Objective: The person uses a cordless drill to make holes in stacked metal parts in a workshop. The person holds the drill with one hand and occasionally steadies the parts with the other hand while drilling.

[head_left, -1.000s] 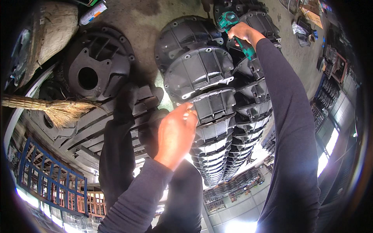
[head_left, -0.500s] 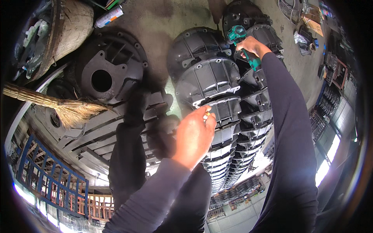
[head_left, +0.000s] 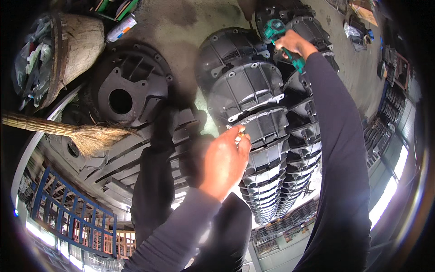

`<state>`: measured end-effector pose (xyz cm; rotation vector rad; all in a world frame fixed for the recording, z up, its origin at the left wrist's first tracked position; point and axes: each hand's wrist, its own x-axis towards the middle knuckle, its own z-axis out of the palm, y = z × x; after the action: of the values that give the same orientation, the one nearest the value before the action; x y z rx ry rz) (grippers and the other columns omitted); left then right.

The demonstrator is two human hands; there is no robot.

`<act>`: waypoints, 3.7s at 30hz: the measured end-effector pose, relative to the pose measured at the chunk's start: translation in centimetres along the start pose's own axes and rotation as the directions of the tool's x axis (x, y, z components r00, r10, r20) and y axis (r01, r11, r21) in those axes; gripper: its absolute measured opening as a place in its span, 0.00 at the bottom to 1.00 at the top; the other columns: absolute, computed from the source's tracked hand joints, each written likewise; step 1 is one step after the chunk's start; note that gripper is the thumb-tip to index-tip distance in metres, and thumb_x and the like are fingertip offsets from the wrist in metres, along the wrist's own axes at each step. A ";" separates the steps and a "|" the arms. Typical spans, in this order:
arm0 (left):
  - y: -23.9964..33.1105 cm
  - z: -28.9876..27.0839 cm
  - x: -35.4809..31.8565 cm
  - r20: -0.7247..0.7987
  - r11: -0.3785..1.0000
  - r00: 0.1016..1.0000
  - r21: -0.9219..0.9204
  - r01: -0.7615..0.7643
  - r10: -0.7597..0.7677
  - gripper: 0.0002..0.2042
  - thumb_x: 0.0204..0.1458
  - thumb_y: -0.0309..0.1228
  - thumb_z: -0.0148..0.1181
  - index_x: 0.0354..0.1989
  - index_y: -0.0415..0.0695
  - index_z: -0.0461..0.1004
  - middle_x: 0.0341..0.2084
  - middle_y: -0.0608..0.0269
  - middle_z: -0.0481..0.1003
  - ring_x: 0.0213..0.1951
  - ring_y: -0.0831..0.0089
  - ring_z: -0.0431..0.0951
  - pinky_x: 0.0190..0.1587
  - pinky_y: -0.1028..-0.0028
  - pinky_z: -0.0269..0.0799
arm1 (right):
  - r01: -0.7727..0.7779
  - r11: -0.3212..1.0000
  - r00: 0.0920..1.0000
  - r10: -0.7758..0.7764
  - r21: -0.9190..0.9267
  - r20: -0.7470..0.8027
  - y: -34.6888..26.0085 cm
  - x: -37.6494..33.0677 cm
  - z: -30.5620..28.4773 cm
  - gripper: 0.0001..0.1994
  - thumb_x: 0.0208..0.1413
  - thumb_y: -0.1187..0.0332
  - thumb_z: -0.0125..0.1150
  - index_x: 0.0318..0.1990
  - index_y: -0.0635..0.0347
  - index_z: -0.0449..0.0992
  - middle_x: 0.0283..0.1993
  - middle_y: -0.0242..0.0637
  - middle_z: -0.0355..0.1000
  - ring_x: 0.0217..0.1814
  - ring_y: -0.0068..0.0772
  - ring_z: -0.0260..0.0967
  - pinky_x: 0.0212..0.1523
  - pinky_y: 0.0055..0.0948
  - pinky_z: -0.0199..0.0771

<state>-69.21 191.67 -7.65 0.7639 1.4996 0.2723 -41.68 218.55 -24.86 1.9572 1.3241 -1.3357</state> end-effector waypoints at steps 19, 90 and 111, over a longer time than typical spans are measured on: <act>-1.3 -17.5 -8.0 -0.342 0.974 0.930 -0.124 -0.189 0.137 0.14 0.62 0.28 0.63 0.53 0.35 0.77 0.39 0.60 0.83 0.39 0.75 0.80 0.46 0.74 0.75 | -0.449 0.811 0.887 0.456 0.376 0.074 13.9 -46.7 21.3 0.15 0.47 0.56 0.68 0.32 0.60 0.85 0.30 0.47 0.82 0.32 0.44 0.82 0.37 0.44 0.79; 84.9 11.2 43.1 0.691 -0.043 0.721 0.720 -0.693 -0.054 0.13 0.62 0.28 0.63 0.53 0.37 0.78 0.38 0.63 0.81 0.38 0.77 0.79 0.43 0.75 0.76 | 0.204 -0.916 0.267 0.392 0.346 0.880 -29.3 -31.0 -16.9 0.17 0.51 0.59 0.66 0.31 0.70 0.80 0.22 0.42 0.77 0.23 0.32 0.76 0.32 0.37 0.76; 46.5 17.6 41.3 0.318 -0.491 0.395 -0.330 -0.806 -0.862 0.15 0.59 0.39 0.59 0.43 0.39 0.81 0.33 0.44 0.82 0.40 0.47 0.83 0.44 0.54 0.77 | 0.887 -0.372 0.358 0.179 -0.274 0.916 -18.7 0.5 -9.1 0.11 0.53 0.75 0.71 0.42 0.66 0.77 0.30 0.36 0.77 0.26 0.27 0.73 0.31 0.30 0.73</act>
<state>-35.15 246.25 -14.08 -2.2953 1.0780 1.7958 -53.66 234.22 -18.21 -0.5647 1.7895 -0.5067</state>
